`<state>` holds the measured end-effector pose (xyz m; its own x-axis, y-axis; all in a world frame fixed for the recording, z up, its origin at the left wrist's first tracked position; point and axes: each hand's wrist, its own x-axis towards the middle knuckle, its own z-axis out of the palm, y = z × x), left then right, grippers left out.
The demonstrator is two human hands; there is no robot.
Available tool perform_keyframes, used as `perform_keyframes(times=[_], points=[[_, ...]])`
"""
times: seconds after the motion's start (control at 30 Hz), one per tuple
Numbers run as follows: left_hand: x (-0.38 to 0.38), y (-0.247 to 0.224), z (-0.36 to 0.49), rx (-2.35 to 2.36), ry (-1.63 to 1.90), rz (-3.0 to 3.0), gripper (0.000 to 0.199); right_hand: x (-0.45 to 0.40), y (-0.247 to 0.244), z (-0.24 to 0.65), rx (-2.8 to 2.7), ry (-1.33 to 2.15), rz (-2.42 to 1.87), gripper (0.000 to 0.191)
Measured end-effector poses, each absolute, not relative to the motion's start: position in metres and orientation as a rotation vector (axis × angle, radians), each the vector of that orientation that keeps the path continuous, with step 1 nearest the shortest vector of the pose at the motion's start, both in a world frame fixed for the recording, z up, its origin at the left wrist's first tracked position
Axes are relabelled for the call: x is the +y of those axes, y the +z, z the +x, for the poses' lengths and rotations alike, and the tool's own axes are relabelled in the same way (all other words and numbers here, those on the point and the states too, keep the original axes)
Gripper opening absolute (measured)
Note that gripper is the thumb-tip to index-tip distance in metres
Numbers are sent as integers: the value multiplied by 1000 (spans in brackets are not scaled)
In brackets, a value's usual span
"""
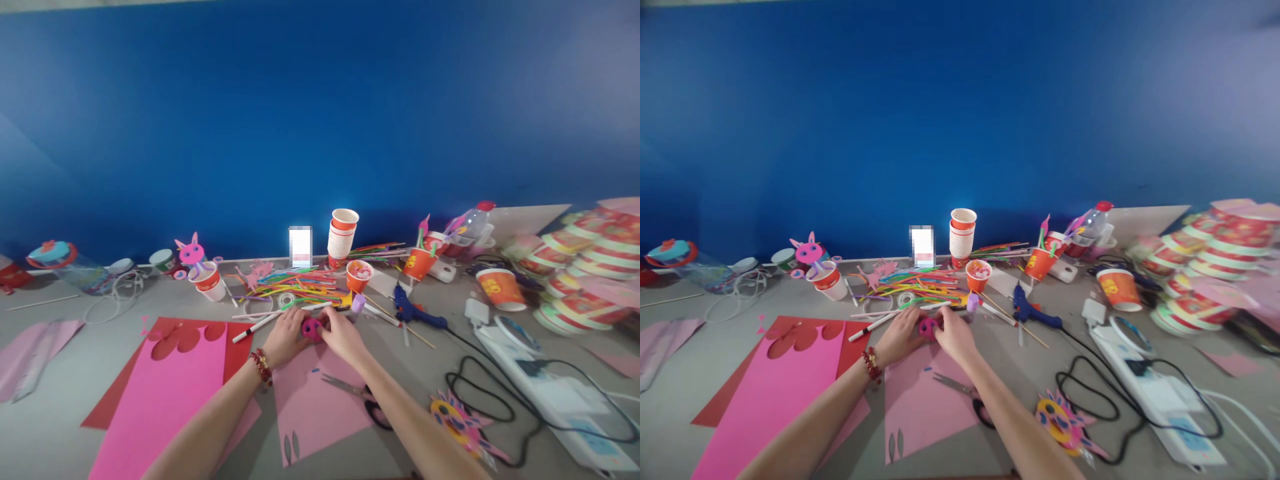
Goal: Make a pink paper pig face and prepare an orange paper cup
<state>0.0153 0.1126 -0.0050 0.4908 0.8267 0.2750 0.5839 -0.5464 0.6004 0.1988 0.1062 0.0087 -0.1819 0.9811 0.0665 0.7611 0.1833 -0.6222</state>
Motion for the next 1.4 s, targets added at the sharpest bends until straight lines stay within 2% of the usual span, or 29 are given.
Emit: perform_keyframes(times=[0.27, 0.4, 0.77, 0.83, 0.9, 0.97, 1.23, 1.4], points=[[120, 2, 6, 1127, 930, 2085, 17, 79, 27, 212, -1873, 543, -1272, 9], [109, 19, 13, 1160, 1066, 2033, 18, 75, 28, 215, -1774, 558, -1196, 10], [91, 47, 26, 1179, 1136, 1716, 26, 65, 29, 214, -1594, 727, -1132, 8], [79, 51, 30, 1161, 1035, 1757, 33, 61, 28, 212, -1584, 686, -1152, 11], [65, 52, 36, 1156, 932, 1779, 49, 55, 26, 211, -1630, 615, -1161, 16], [56, 49, 43, 1113, 931, 1701, 54, 48, 24, 209, -1700, 531, -1156, 24], [47, 40, 46, 649, 972, 1098, 45, 28, 34, 210, -1913, 396, -949, 49], [46, 42, 39, 533, 931, 1035, 43, 32, 53, 219, -1883, 313, -1020, 37]])
